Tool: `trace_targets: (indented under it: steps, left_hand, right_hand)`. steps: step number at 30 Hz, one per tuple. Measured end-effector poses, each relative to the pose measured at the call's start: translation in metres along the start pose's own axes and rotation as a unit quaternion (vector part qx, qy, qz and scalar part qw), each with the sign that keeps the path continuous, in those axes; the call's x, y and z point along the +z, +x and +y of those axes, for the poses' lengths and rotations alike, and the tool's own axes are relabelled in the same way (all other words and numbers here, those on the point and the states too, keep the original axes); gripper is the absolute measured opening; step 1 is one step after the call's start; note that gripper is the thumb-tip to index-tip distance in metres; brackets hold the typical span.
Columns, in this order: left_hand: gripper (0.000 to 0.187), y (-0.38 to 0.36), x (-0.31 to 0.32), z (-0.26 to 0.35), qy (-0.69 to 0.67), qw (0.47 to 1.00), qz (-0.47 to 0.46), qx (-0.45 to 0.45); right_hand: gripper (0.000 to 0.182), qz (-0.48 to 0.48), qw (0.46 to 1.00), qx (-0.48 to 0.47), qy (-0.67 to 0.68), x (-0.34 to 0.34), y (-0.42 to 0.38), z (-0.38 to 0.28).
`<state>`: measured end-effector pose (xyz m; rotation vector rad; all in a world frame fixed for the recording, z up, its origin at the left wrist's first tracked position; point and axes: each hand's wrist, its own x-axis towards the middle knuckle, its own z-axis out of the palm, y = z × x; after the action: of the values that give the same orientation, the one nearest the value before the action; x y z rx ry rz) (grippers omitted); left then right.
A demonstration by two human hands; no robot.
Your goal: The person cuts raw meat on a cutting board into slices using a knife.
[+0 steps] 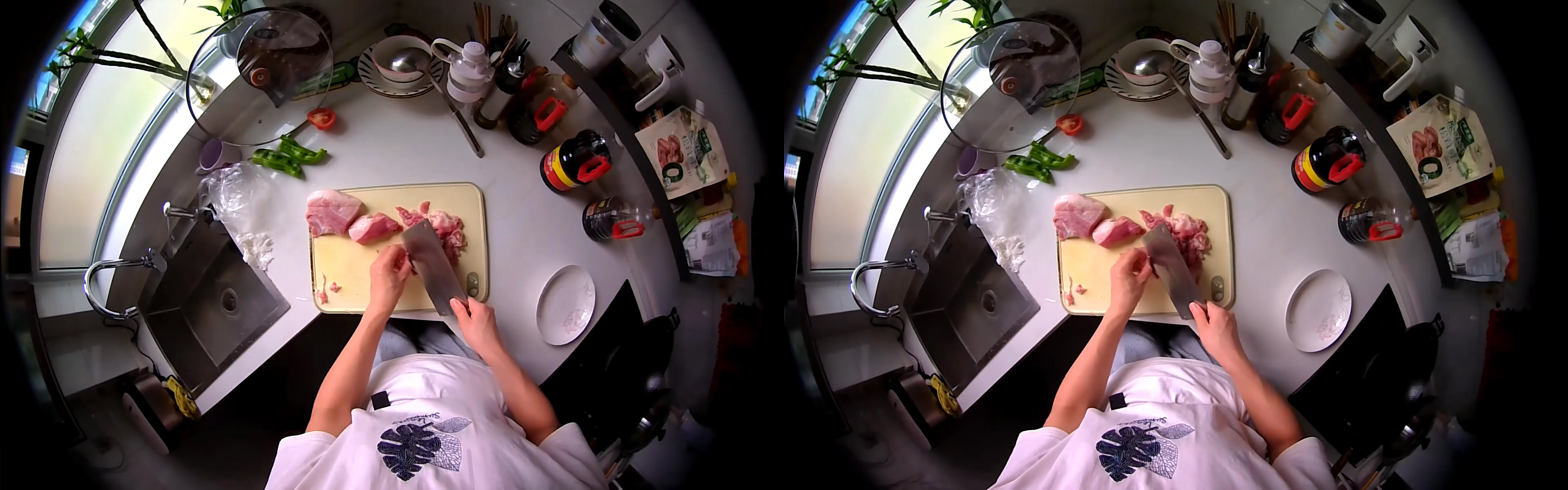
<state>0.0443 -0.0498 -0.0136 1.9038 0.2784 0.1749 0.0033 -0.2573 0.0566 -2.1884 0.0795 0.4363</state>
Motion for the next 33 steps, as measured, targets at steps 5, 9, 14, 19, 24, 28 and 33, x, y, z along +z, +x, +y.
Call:
trace_targets:
  steps: [5,9,14,19,24,28,33]
  left_hand:
    - [0.014,0.000,-0.001,0.002,-0.016,1.000,-0.001,-0.019]
    - [0.014,-0.005,-0.001,0.002,-0.016,1.000,0.003,0.006]
    - [0.010,-0.010,-0.006,-0.004,-0.051,0.998,0.024,0.001]
    - [0.003,-0.011,-0.006,-0.030,-0.129,0.982,0.041,-0.131]
    - [0.004,-0.010,-0.003,-0.022,-0.233,0.956,0.055,-0.168]
    - [0.003,-0.012,-0.002,-0.026,-0.235,0.960,0.048,-0.145]
    - [0.004,-0.013,-0.004,-0.014,-0.110,0.986,0.061,-0.110]
  right_hand:
    - [0.037,-0.006,0.999,-0.005,-0.037,-0.002,-0.007,0.006]
    - [0.037,0.030,0.998,-0.052,0.035,0.032,0.035,-0.001]
    - [0.038,0.029,0.996,-0.036,0.077,0.039,0.076,-0.020]
    - [0.035,0.034,0.996,-0.072,0.043,0.016,0.055,-0.004]
    - [0.033,-0.005,0.999,-0.049,0.003,-0.005,0.020,-0.016]
    - [0.032,-0.040,0.998,-0.025,-0.044,0.003,0.018,-0.016]
    - [0.032,-0.005,0.999,-0.046,-0.008,0.010,0.023,-0.015]
